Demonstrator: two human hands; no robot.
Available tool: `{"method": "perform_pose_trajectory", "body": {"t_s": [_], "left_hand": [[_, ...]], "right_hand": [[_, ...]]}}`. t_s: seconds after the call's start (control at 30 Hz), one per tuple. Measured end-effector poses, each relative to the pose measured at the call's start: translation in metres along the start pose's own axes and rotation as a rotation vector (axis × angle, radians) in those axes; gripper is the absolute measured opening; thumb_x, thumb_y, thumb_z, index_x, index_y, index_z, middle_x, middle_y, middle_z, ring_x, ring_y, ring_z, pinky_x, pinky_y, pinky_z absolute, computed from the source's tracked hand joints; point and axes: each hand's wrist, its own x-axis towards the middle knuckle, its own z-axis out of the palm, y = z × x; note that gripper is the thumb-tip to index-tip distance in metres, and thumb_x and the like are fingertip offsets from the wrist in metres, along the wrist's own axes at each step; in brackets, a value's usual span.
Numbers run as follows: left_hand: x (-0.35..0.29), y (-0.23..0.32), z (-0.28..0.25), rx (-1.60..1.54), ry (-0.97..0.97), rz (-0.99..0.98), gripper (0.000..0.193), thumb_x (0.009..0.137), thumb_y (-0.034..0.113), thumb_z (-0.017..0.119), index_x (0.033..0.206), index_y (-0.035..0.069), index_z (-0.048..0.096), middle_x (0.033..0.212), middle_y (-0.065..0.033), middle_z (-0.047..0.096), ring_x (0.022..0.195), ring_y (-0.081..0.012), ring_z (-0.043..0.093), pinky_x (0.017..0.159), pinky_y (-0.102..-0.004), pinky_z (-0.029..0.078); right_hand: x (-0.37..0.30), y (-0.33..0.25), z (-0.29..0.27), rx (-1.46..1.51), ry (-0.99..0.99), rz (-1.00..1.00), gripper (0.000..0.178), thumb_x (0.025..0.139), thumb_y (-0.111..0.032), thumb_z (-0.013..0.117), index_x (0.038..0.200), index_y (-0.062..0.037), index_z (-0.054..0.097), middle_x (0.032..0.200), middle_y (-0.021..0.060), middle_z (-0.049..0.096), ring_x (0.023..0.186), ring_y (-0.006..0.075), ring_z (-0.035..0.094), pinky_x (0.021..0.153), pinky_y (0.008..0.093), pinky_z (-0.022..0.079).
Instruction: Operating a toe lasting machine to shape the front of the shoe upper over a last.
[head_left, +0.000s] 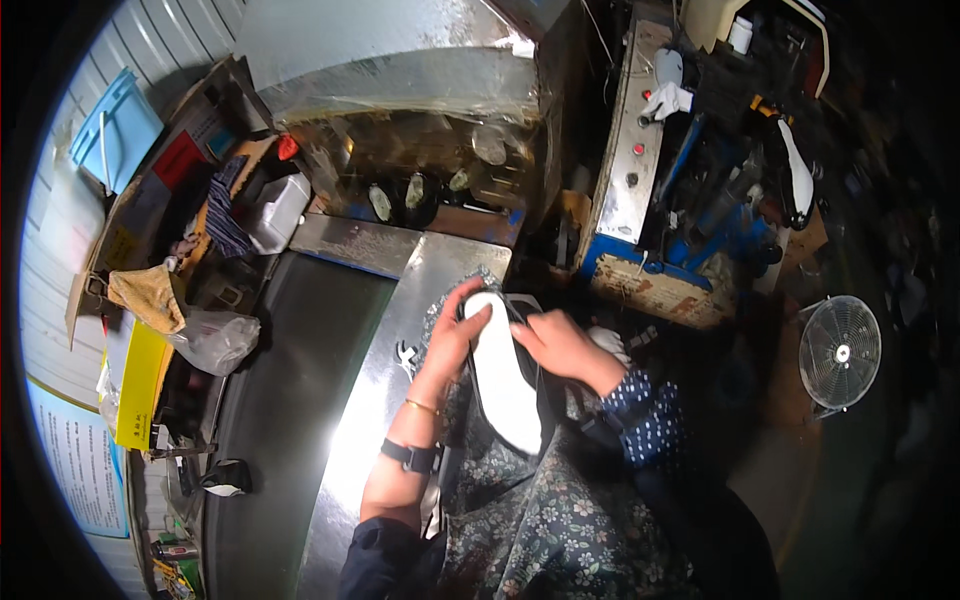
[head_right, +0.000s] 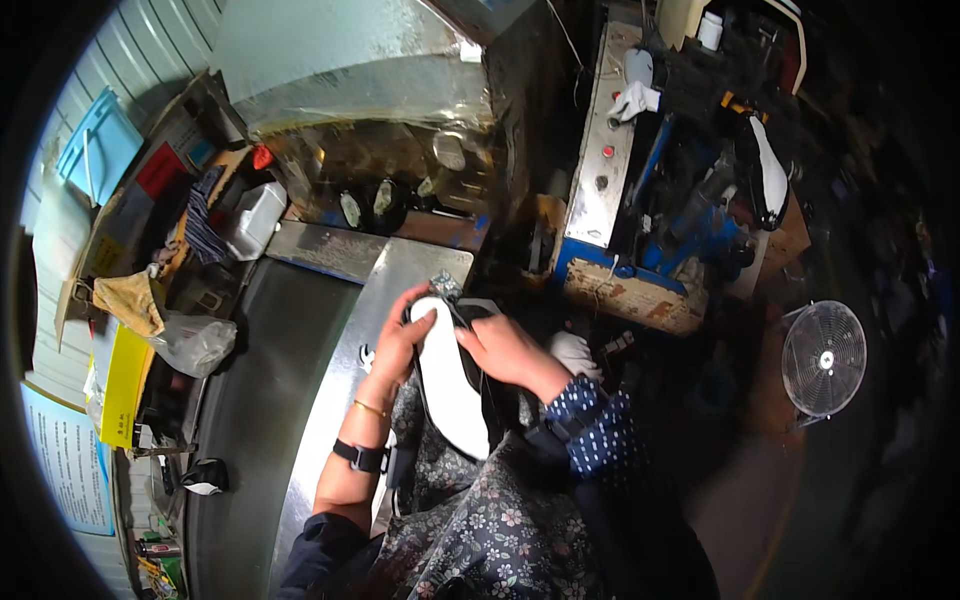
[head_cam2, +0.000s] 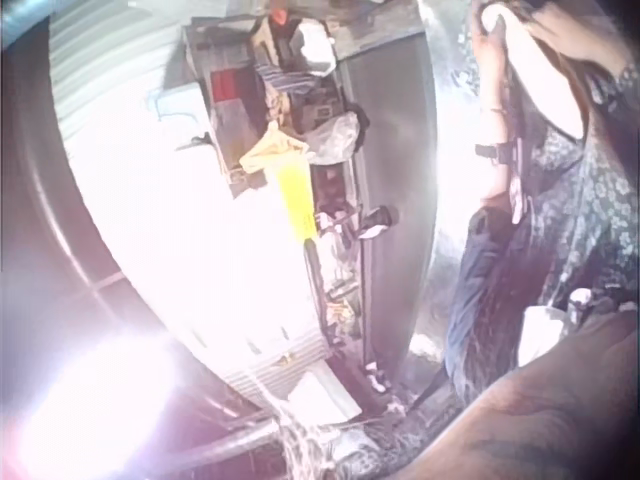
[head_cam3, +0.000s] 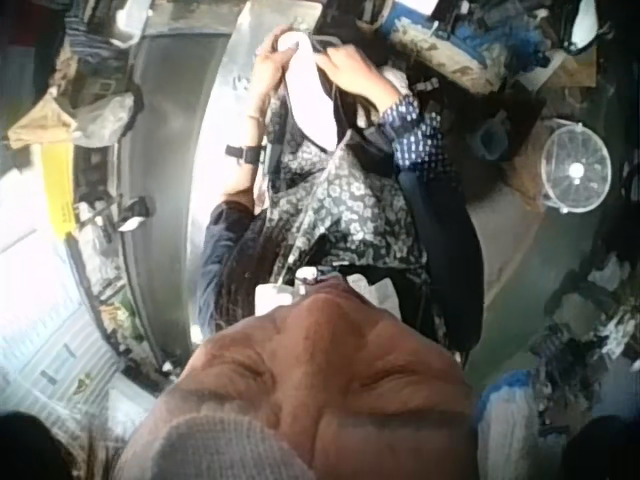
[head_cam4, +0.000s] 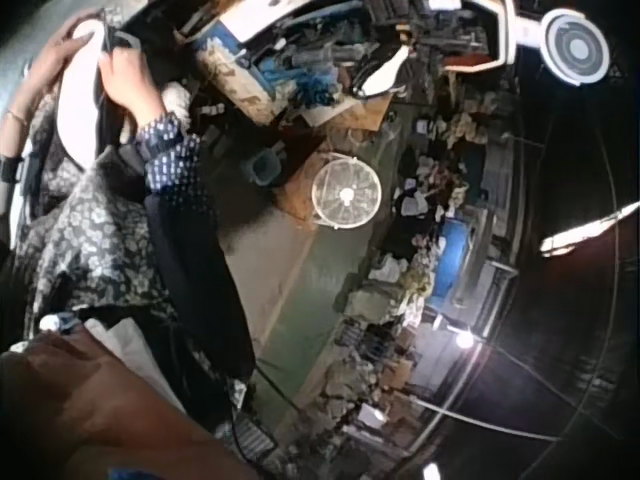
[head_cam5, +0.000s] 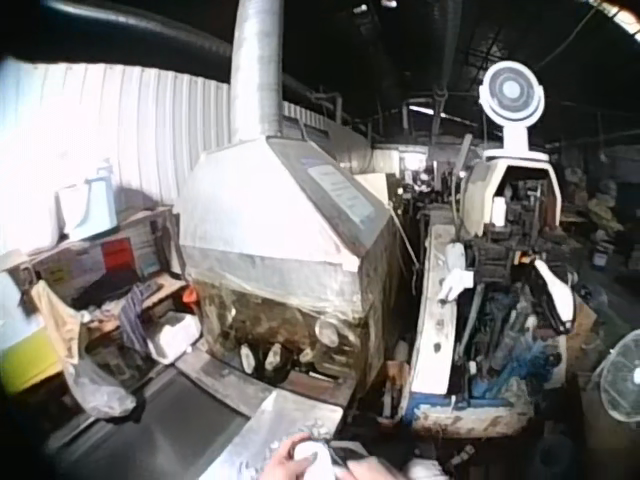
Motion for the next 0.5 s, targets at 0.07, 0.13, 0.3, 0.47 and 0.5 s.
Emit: {"method": "perform_pose_trajectory", "body": {"t_s": [0.07,0.13,0.3,0.47,0.5], "left_hand": [[0.007,0.016,0.005,-0.022,0.030,0.060,0.048,0.097,0.010,0.062,0.141,0.005,0.047,0.120,-0.0054,0.060,0.104,-0.0117,0.058,0.090,-0.0255,0.049],[0.006,0.033,0.015,0.036,0.032,0.155,0.048,0.096,0.010,0.063,0.141,0.004,0.047,0.123,-0.0068,0.060,0.109,-0.0124,0.056,0.094,-0.0257,0.047],[-0.028,-0.017,-0.012,0.022,-0.033,0.005,0.047,0.091,0.004,0.067,0.136,0.007,0.053,0.132,-0.0057,0.056,0.115,-0.0154,0.055,0.101,-0.0283,0.043],[-0.047,-0.045,-0.008,-0.086,-0.005,-0.075,0.042,0.095,0.005,0.063,0.134,0.011,0.049,0.124,-0.0029,0.057,0.109,-0.0128,0.056,0.093,-0.0256,0.047],[-0.046,-0.042,-0.003,-0.116,-0.031,-0.139,0.040,0.096,0.005,0.061,0.134,0.011,0.049,0.118,-0.0026,0.059,0.104,-0.0117,0.056,0.089,-0.0249,0.047]], "right_hand": [[0.017,-0.008,-0.013,0.070,0.028,-0.016,0.041,0.098,-0.028,0.054,0.078,0.0063,0.063,0.079,0.0286,0.062,0.080,0.0461,0.063,0.067,0.0494,0.050],[0.022,-0.015,-0.030,0.018,-0.039,0.053,0.040,0.098,-0.030,0.055,0.082,0.0059,0.064,0.079,0.0281,0.062,0.079,0.0460,0.063,0.066,0.0489,0.050],[-0.020,0.012,0.013,0.065,-0.171,0.083,0.044,0.098,-0.036,0.056,0.084,0.0050,0.064,0.084,0.0261,0.065,0.082,0.0425,0.065,0.070,0.0480,0.050],[-0.093,0.054,0.102,1.275,-0.034,0.772,0.059,0.104,-0.052,0.036,0.126,-0.0033,0.062,0.119,0.0037,0.066,0.101,0.0188,0.062,0.089,0.0337,0.048],[-0.092,0.051,0.112,1.007,0.036,0.732,0.059,0.105,-0.051,0.034,0.123,-0.0020,0.062,0.122,0.0083,0.066,0.107,0.0208,0.062,0.089,0.0341,0.048]]}}
